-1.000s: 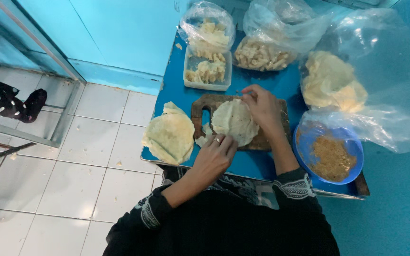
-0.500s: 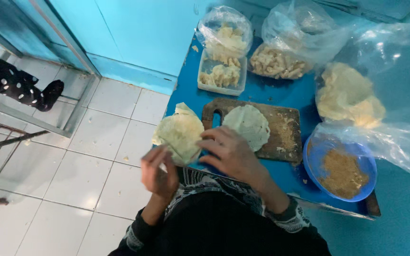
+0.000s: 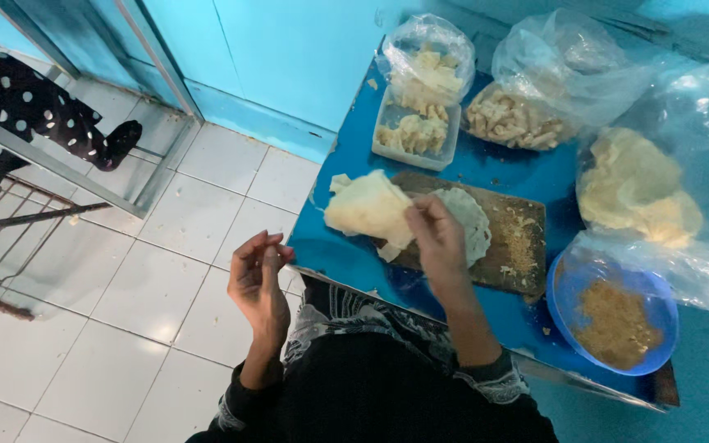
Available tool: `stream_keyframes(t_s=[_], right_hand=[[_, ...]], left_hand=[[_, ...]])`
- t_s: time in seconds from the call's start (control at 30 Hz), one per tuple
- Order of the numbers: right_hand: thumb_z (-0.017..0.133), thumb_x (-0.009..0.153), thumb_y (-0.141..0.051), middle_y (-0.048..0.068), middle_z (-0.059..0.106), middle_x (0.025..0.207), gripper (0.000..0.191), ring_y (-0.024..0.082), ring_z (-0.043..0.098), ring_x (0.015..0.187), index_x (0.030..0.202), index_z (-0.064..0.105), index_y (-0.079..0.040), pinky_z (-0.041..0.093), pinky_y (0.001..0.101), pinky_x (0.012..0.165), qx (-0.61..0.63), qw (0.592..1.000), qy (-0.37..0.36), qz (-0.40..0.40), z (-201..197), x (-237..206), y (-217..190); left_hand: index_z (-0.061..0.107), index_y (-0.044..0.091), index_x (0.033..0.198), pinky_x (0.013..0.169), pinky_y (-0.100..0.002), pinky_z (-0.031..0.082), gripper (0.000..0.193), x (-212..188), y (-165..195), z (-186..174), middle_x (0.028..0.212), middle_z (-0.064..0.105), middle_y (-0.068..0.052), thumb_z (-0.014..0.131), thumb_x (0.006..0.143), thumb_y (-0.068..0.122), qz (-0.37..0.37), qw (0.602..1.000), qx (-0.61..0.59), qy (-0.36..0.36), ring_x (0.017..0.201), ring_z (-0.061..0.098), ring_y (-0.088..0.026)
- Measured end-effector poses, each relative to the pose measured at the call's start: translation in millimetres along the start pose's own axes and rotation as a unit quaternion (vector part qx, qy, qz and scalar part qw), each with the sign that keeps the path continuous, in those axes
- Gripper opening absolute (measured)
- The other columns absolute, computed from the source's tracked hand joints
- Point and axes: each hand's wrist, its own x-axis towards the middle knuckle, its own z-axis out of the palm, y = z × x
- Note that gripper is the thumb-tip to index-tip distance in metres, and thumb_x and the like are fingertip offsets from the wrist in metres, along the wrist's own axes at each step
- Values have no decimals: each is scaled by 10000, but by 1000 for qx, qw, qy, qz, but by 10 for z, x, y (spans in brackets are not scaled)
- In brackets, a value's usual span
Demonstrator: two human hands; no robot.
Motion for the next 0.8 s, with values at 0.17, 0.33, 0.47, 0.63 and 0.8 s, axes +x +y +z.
stream_keyframes(t_s=[0.17,0.33,0.47,0.63,0.8], right_hand=[[560,1107,-115,77,698,1163,125,133,660,1048,1136,663,-50,540,289,937,210,969,120,-44,-373,-123,-293],[632,1026,-80,103,682,1351,68,197,680,1203,1092,620,-73,579,303,986,-158,955,26,-248,-268,-487,-691],[764,877,-104,91,715,1305,153,289,701,1133,986,658,-85,581,382,900,-379,853,-162,-320,6,-574,-796],[721,900,-3,95,747,1229,248,264,744,1101,1141,715,-59,592,352,919,-306,913,-76,-260,-79,-632,-724],[771,905,10,63,735,1039,207,133,730,908,1098,728,-50,591,270,773,-224,954,76,-187,-164,-695,-549]], left_hand=[[614,-62,1254,915,-352,604,205,1,42,206,1158,715,-160,574,1064,3,-62,992,-35,-107,1026,721,-205],[521,-12,1448,1042,-421,529,515,-64,136,620,1390,634,-176,507,1081,350,-225,916,-166,-288,1267,642,-280],[399,125,1585,1120,-458,449,801,-103,179,867,1529,529,-166,332,1009,678,-426,754,-417,-278,1356,544,-326],[385,66,1566,1139,-501,428,933,-107,114,900,1524,501,-171,340,969,782,-471,711,-457,-251,1365,517,-350],[358,118,1584,1146,-478,419,912,-245,-95,878,1558,478,-117,335,944,768,-454,759,-390,-256,1396,500,-314]])
